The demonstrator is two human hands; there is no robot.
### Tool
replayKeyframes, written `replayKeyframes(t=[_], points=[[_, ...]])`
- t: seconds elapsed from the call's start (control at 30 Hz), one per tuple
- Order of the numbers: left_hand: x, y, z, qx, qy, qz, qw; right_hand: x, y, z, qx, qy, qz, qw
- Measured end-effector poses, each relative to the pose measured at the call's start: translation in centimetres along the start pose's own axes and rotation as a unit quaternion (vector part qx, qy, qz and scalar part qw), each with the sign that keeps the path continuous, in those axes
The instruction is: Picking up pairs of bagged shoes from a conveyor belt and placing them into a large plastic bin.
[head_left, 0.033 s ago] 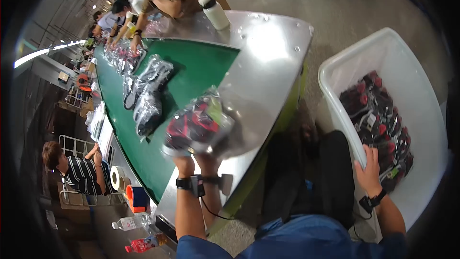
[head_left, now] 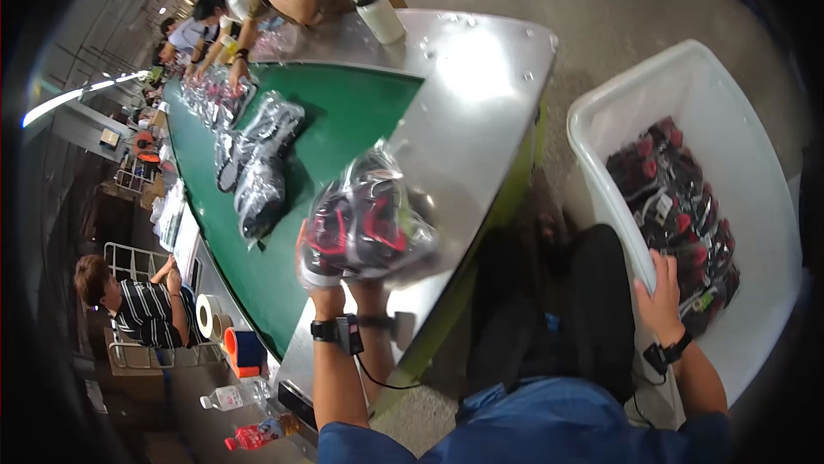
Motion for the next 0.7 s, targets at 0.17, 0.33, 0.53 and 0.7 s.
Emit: replayKeyframes(t=[0.17, 0.33, 0.53, 0.7], points=[[-2.1, -2.8, -1.6, 0.009, -0.299, -0.262, 0.918, 0.5, 0.5, 0.0, 0.010, -0.004, 0.011, 1.000], [-5.5, -2.7, 1.7, 0.121, -0.232, -0.269, 0.927, -0.5, 0.1, -0.1, 0.027, 0.018, 0.014, 0.999], [-6.9, -2.0, 9.2, 0.109, -0.372, -0.338, 0.858, 9.5, 4.7, -3.6, -0.034, 0.090, -0.128, 0.987], [-12.5, -3.0, 17.3, 0.145, -0.449, -0.412, 0.779, 17.9, 7.6, -5.0, -0.032, 0.047, -0.310, 0.949]])
Point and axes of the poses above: each hand's wrist, its own y-axis towards the middle knuckle, its own z-axis out of the palm, x = y × z, the point moved 1 cm from there along y, towards the middle knuckle, and after that the axes turned 1 degree about x, right-handed, at the moved point
